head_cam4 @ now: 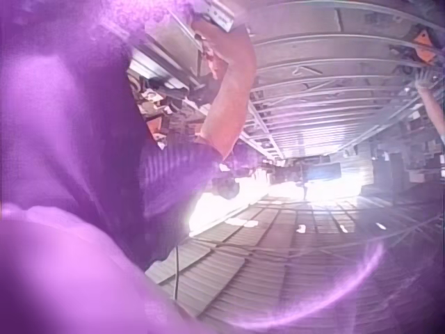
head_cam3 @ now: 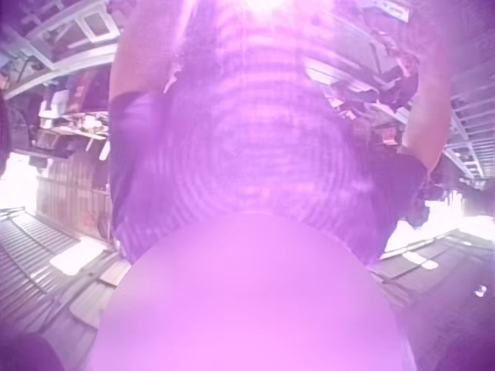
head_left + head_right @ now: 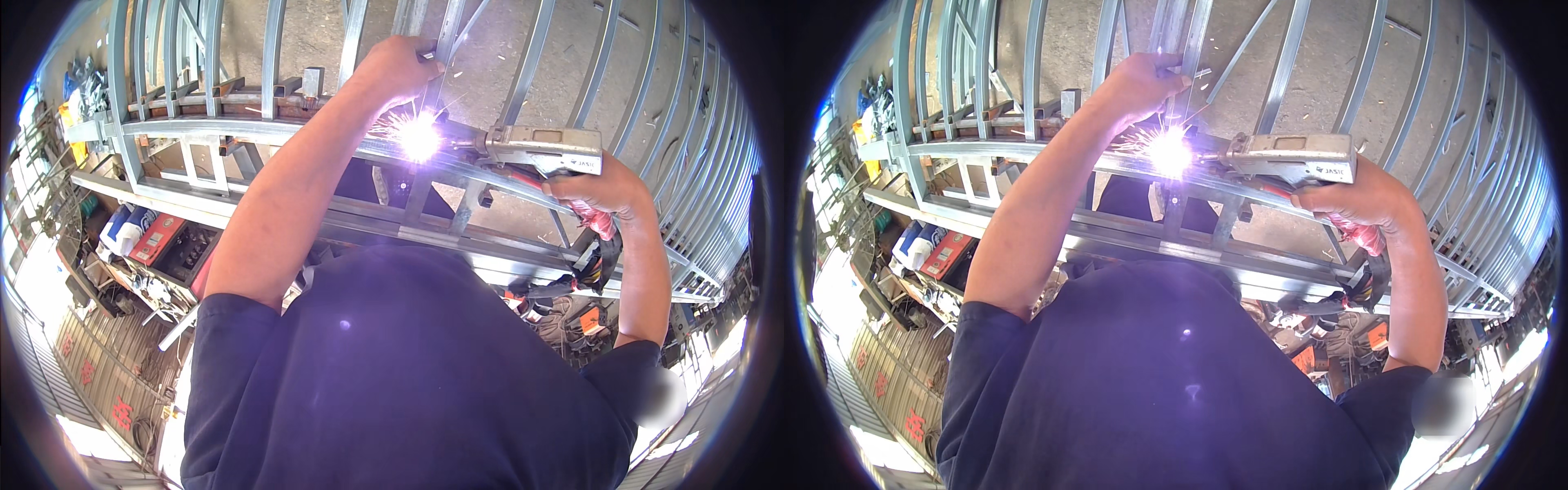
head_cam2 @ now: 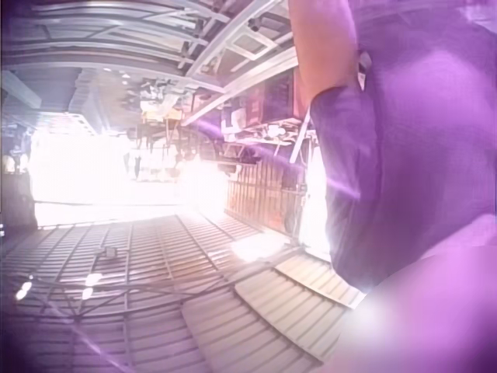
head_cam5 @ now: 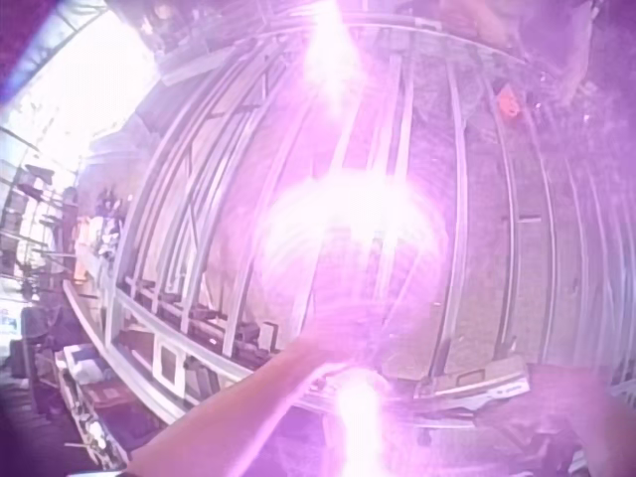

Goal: The person positions a metal frame on a workbench, then uses a welding torch to weld joints along the frame. The person adjusts the frame and continues welding multiple joints to secure the structure.

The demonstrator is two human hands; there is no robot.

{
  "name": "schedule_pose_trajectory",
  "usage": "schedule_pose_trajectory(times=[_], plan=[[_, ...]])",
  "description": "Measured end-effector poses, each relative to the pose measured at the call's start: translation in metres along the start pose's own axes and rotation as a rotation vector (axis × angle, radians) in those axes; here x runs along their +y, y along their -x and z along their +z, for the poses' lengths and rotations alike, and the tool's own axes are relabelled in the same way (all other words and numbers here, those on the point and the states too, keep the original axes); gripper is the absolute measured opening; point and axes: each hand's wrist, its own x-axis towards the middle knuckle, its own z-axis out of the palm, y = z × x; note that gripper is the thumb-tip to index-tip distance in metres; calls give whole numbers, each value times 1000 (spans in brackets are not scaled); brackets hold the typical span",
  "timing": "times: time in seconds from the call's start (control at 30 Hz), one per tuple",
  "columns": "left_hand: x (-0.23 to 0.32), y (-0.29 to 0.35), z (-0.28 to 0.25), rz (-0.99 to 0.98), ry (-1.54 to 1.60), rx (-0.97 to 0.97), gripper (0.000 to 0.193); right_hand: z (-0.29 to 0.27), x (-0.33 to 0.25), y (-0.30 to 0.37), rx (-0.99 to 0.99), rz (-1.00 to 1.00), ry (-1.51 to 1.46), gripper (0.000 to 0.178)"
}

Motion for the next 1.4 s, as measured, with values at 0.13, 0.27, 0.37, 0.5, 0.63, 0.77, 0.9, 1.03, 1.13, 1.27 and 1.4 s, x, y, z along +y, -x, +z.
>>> schedule_pose_trajectory(times=[0.13,0.27,0.37,0.5,0.63,0.77,0.9,1.03,1.13,1.27,1.4], plan=[[13,7,-5,-41,7,-28,51,-1,3,0,-1,19,-27,78],[5,3,-1,-14,22,9,52,-2,3,1,3,27,8,79],[3,-1,-3,-15,-14,-42,52,-3,4,2,2,33,0,79],[16,10,-6,-35,-2,-18,51,-3,8,3,-11,25,-44,80],[15,13,-7,11,-53,-8,51,0,12,11,-10,10,-94,77],[23,29,-16,98,-170,55,51,0,29,38,108,-56,-137,63],[10,62,-26,228,17,352,50,18,46,78,248,-117,-246,48],[-11,123,-42,154,-23,320,46,57,75,103,361,-220,-365,37],[-55,161,-15,182,-56,208,43,104,79,115,553,-370,-342,37],[-105,186,35,432,-286,163,45,154,93,125,707,-424,-335,33],[-121,194,75,406,-479,156,55,191,95,152,834,-421,-224,31]])
